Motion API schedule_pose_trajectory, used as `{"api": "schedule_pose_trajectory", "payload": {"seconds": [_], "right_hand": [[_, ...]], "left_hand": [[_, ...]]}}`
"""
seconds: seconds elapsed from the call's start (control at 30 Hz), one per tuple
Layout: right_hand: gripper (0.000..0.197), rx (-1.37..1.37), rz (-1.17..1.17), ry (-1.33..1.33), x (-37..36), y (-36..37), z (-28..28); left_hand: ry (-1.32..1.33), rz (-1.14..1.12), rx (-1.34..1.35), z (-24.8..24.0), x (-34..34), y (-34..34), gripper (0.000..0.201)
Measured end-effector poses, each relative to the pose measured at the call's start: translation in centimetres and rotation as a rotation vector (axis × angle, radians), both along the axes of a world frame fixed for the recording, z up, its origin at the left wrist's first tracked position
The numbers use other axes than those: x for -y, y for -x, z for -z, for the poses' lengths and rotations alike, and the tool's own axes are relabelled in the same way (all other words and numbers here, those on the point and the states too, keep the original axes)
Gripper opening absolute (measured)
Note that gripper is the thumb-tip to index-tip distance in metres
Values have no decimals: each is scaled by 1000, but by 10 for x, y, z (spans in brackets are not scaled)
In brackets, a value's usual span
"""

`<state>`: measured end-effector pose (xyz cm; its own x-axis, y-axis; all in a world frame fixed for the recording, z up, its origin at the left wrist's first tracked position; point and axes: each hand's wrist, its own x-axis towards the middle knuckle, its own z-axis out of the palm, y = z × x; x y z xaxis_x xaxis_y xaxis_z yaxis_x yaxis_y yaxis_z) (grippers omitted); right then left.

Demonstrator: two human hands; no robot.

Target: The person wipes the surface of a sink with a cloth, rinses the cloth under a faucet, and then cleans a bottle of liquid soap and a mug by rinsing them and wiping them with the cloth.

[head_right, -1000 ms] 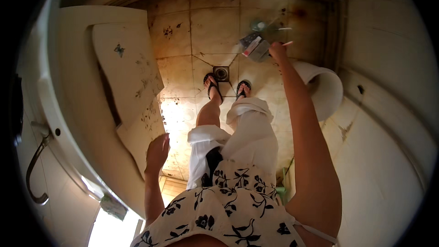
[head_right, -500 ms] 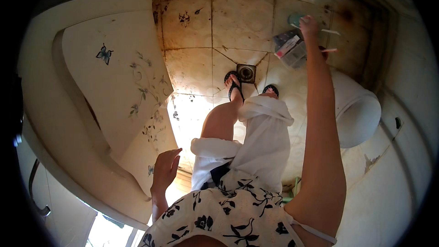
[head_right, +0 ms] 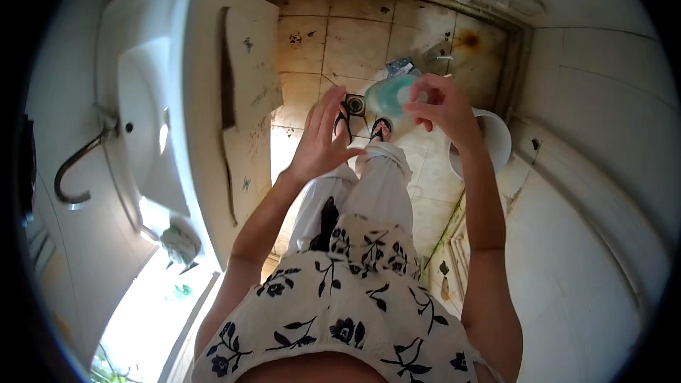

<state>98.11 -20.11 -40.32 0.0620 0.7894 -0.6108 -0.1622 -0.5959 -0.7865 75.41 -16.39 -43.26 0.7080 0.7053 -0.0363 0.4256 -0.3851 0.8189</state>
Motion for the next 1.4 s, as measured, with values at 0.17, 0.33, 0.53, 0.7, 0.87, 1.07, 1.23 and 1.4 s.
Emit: {"api": "schedule_pose_trajectory", "payload": {"seconds": [0.17,0.33,0.53,0.7,0.87,1.07,1.23,1.4], "right_hand": [[16,-192,-320,65,-17,62,-167],[19,-598,-464,147,-50,183,-250],[28,-564,-643,-40,-91,319,-257],[25,-257,-433,-386,-101,322,-238],[18,-93,-361,-342,-97,353,-215],[18,4,-574,-259,-97,555,-262],[17,-35,-626,-253,-105,587,-256],[24,135,-545,-314,-168,473,-218]], "left_hand": [[238,92,316,-148,-5,26,96],[682,-132,421,-216,17,135,43],[705,-486,769,-235,18,254,35],[745,-517,1080,-222,19,288,44],[555,-559,1394,-241,44,345,43],[440,-659,1735,-331,81,543,44],[531,-822,1880,-346,87,576,39],[238,-946,1618,-299,50,474,29]]}}
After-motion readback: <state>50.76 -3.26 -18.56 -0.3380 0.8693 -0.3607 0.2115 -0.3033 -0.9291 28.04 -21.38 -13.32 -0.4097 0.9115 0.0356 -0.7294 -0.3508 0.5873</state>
